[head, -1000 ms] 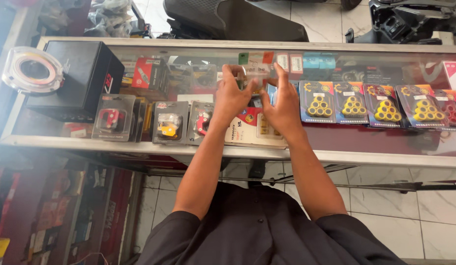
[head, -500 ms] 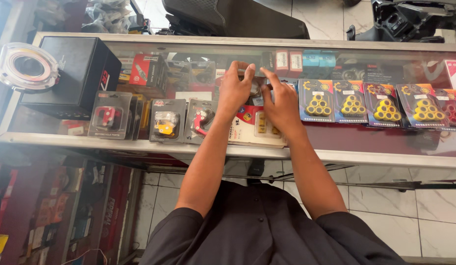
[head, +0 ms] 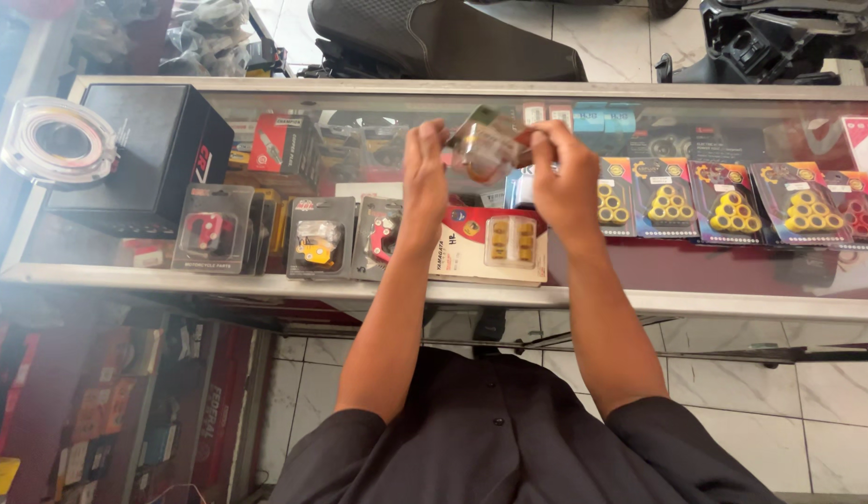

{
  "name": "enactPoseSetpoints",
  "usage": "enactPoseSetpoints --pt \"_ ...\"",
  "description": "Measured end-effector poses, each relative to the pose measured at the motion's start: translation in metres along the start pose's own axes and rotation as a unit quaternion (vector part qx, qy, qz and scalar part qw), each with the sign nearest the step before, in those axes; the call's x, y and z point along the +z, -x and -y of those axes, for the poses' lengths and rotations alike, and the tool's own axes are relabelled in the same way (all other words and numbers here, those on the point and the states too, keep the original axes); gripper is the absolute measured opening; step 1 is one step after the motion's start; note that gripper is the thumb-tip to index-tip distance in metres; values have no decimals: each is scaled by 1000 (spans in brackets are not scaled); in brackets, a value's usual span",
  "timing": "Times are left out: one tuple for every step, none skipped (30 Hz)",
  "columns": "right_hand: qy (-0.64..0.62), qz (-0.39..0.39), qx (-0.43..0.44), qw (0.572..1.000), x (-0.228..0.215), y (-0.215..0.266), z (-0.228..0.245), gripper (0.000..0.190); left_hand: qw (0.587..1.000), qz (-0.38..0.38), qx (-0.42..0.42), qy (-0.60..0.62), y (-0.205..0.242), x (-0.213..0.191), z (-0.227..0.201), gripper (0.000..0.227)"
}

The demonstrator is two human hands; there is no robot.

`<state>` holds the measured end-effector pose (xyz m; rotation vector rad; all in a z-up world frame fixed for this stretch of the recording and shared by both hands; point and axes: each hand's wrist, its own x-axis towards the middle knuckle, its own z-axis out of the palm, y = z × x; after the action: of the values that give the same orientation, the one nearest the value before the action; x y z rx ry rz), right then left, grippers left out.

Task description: The person handles various motorcycle parts in their retail packaging, picking them up from a display counter and hanging them on a wire storage rack.

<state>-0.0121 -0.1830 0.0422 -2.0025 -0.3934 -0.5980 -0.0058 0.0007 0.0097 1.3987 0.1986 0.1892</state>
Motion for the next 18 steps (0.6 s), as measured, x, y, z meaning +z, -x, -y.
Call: enactPoseSetpoints --pt "-27 -1 23 999 -6 0 0 16 998 -5 -6 57 4 -2 0 44" --pt "-54 -3 46 997 -11 0 0 17 997 14 -2 79 9 -3 1 38" --pt "-82 -4 69 994 -15 1 1 18 994 33 2 102 15 -4 2 34" --pt "-134 -3 91 987 -19 2 2 19 991 53 6 124 20 -4 2 31" --pt "-185 -2 112 976 -23 4 4 19 991 58 9 122 25 -3 3 31" --pt "-236 -2 133 963 -27 6 5 20 991 62 12 120 31 1 3 31" --pt "-247 -4 141 959 -29 9 7 20 991 67 15 119 36 4 3 31" --pt "-257 -5 150 955 -32 11 10 20 989 57 17 133 41 5 3 26" --pt "-268 -7 158 950 -34 14 12 21 988 48 20 147 46 6 3 22" --pt "-267 -10 158 951 -36 18 14 21 986 38 23 161 50 6 2 19" --pt "-265 -12 158 951 -39 21 17 21 986 36 22 160 53 6 1 17" --pt "-263 -17 159 951 -41 26 19 20 987 35 19 158 58 5 0 15" --pt "-249 -21 163 954 -42 32 22 20 987 35 17 156 62 4 -1 14" --pt "-234 -28 167 957 -45 38 25 20 988 45 26 146 68 3 -2 14" --pt "-219 -34 171 960 -47 43 27 20 989 56 35 135 74 2 -2 13" --pt "-227 -47 174 957 -48 49 28 20 989 68 42 125 80 2 -2 12" --pt "-234 -60 175 954 -49 55 29 20 989 79 45 112 84 1 -2 12" --pt "-240 -73 179 951 -50 62 30 21 990 91 45 101 89 0 -1 12"
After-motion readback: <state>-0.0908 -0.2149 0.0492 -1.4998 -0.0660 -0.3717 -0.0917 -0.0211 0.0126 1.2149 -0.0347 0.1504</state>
